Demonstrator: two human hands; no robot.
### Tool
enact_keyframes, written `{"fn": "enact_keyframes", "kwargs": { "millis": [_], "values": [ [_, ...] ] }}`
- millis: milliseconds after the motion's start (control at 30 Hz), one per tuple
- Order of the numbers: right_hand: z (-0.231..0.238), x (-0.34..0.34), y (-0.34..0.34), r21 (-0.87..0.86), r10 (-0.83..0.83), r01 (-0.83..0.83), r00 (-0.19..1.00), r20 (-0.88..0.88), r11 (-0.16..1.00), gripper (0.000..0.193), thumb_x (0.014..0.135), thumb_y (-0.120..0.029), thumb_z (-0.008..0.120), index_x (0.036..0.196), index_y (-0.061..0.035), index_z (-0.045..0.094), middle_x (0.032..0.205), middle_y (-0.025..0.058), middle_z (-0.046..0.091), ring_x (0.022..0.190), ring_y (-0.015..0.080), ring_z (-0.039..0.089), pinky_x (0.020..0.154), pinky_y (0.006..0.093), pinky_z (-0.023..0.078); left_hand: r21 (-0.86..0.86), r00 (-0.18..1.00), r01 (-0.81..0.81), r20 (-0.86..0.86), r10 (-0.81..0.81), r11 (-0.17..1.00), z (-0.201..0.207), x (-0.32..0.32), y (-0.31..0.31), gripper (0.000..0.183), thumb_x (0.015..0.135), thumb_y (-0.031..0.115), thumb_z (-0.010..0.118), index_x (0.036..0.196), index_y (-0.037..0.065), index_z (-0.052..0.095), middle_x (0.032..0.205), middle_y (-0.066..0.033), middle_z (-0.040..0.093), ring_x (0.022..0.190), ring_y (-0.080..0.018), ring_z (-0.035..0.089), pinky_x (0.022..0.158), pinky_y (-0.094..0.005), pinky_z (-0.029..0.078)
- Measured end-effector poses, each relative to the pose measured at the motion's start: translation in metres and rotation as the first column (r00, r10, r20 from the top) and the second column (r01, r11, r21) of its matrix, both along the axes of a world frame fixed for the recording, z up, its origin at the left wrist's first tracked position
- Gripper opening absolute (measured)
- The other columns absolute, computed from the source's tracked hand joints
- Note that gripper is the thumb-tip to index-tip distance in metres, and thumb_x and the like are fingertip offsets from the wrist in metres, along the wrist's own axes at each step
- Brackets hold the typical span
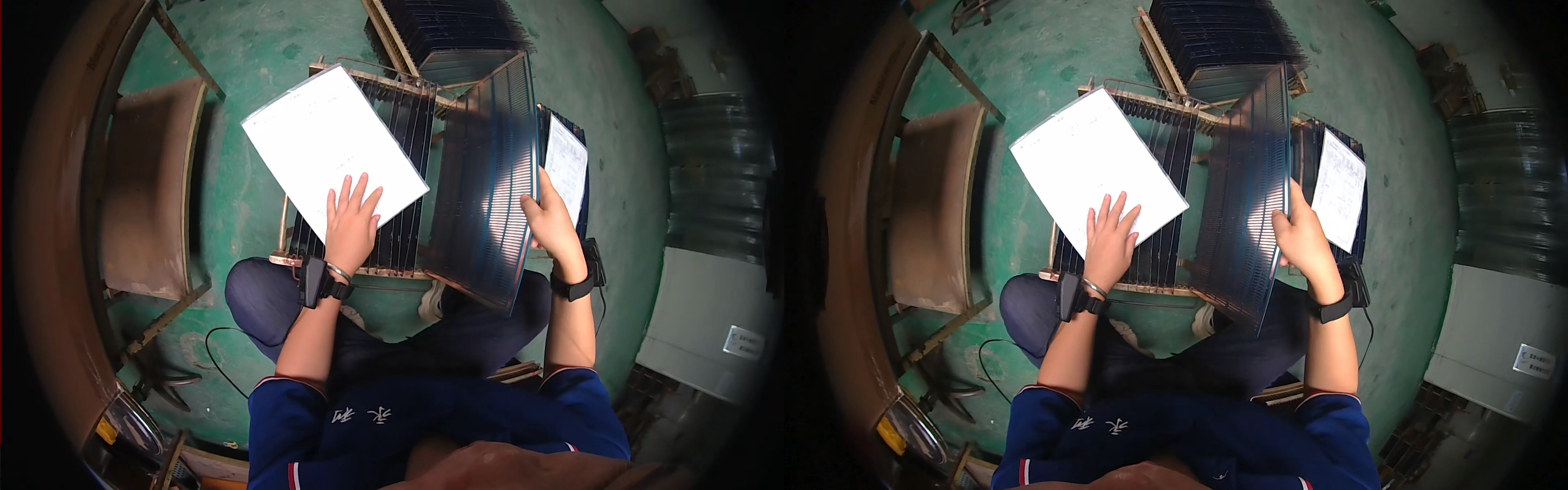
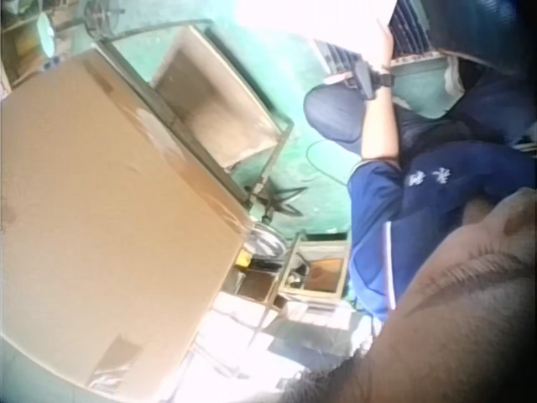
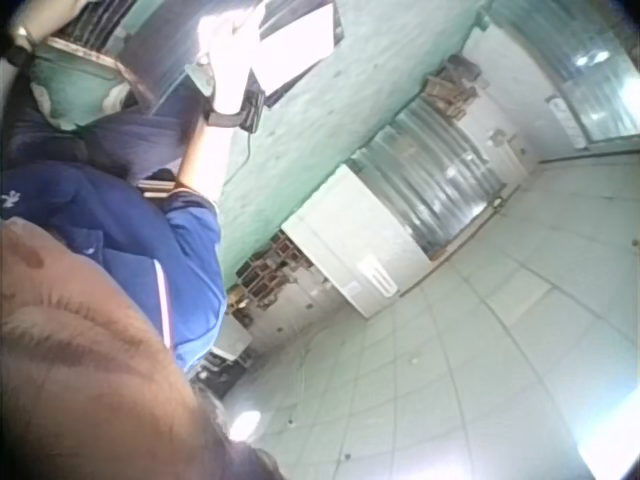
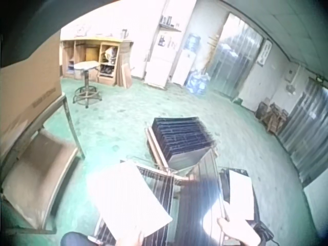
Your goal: Inspecting metal panels in a rack and documenting findings on production sheets.
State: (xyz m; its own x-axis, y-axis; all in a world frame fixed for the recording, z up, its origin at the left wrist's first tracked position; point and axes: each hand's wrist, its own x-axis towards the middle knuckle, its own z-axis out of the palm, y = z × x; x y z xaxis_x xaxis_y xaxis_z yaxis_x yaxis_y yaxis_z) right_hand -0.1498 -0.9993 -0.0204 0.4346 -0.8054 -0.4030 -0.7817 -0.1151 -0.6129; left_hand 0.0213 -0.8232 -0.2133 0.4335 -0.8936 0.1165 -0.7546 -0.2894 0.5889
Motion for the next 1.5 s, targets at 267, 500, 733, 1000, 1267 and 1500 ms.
{"fn": "enact_keyframes", "kwargs": {
  "millis": [267, 500, 733, 1000, 1267, 1500],
  "values": [
    [0.005, 0.002, 0.008, -0.019, -0.037, 0.038, 0.999, 0.017, 0.999, 0.047, 0.086, -0.005, 0.042, 0.132, -0.0055, 0.034, 0.074, 0.0049, 0.059, 0.04, 0.0056, 0.044, 0.032, 0.0198, 0.034, -0.007, 1.0, 0.004, -0.01, -0.004, 1.0, 0.0, 0.001, 0.0, 0.043, 0.08, 0.011, 0.058, 0.123, 0.012, 0.05, 0.138, -0.0103, 0.034, 0.13, -0.0312, 0.027, 0.106, -0.0501, 0.018],
    [0.011, 0.001, 0.007, 0.002, -0.019, 0.019, 0.998, -0.059, 1.0, 0.048, 0.085, -0.004, 0.043, 0.132, -0.0037, 0.035, 0.075, 0.0041, 0.059, 0.04, 0.0049, 0.043, 0.032, 0.0195, 0.032, 0.019, 1.0, -0.007, 0.003, 0.007, 1.0, 0.0, 0.001, 0.0, 0.044, 0.08, 0.012, 0.057, 0.123, 0.013, 0.049, 0.139, -0.0095, 0.034, 0.13, -0.0307, 0.027, 0.106, -0.05, 0.018],
    [-0.001, -0.002, -0.005, 0.067, -0.076, 0.081, 0.994, -0.08, 0.994, 0.047, 0.085, -0.004, 0.045, 0.131, -0.0032, 0.037, 0.09, 0.0086, 0.061, 0.056, 0.0087, 0.054, 0.045, 0.0215, 0.044, 0.037, 0.999, -0.008, 0.042, 0.006, 0.999, -0.001, 0.001, 0.003, 0.045, 0.08, 0.014, 0.057, 0.124, 0.014, 0.049, 0.138, -0.009, 0.034, 0.13, -0.0296, 0.027, 0.105, -0.0499, 0.019],
    [-0.033, -0.01, -0.024, -0.212, 0.183, -0.13, 0.951, 0.25, 0.968, 0.043, 0.087, -0.001, 0.046, 0.128, 0.0048, 0.038, 0.115, 0.0114, 0.054, 0.105, 0.0155, 0.051, 0.091, 0.026, 0.038, 0.041, 1.0, 0.003, 0.031, -0.004, 0.999, -0.003, 0.001, 0.001, 0.045, 0.081, 0.013, 0.055, 0.125, 0.015, 0.048, 0.139, -0.0092, 0.035, 0.129, -0.0303, 0.029, 0.105, -0.0505, 0.019],
    [-0.05, -0.008, -0.018, -0.168, 0.185, -0.149, 0.957, 0.223, 0.975, 0.042, 0.089, -0.003, 0.045, 0.129, 0.0028, 0.036, 0.109, 0.0113, 0.057, 0.098, 0.0133, 0.053, 0.085, 0.0254, 0.042, 0.03, 0.999, -0.017, 0.043, 0.016, 0.999, -0.003, 0.001, -0.001, 0.043, 0.08, 0.013, 0.055, 0.123, 0.015, 0.05, 0.138, -0.0082, 0.036, 0.129, -0.0298, 0.03, 0.104, -0.0507, 0.019],
    [-0.12, -0.002, 0.001, -0.372, 0.211, -0.272, 0.957, -0.198, 0.887, 0.041, 0.085, -0.005, 0.046, 0.121, 0.0029, 0.028, 0.079, 0.0313, 0.058, 0.074, 0.0452, 0.058, 0.063, 0.0506, 0.046, 0.04, 0.999, -0.02, 0.042, 0.018, 0.999, -0.004, -0.001, 0.001, 0.042, 0.081, 0.015, 0.055, 0.122, 0.015, 0.05, 0.137, -0.008, 0.037, 0.129, -0.0289, 0.03, 0.105, -0.0504, 0.02]
  ]
}}
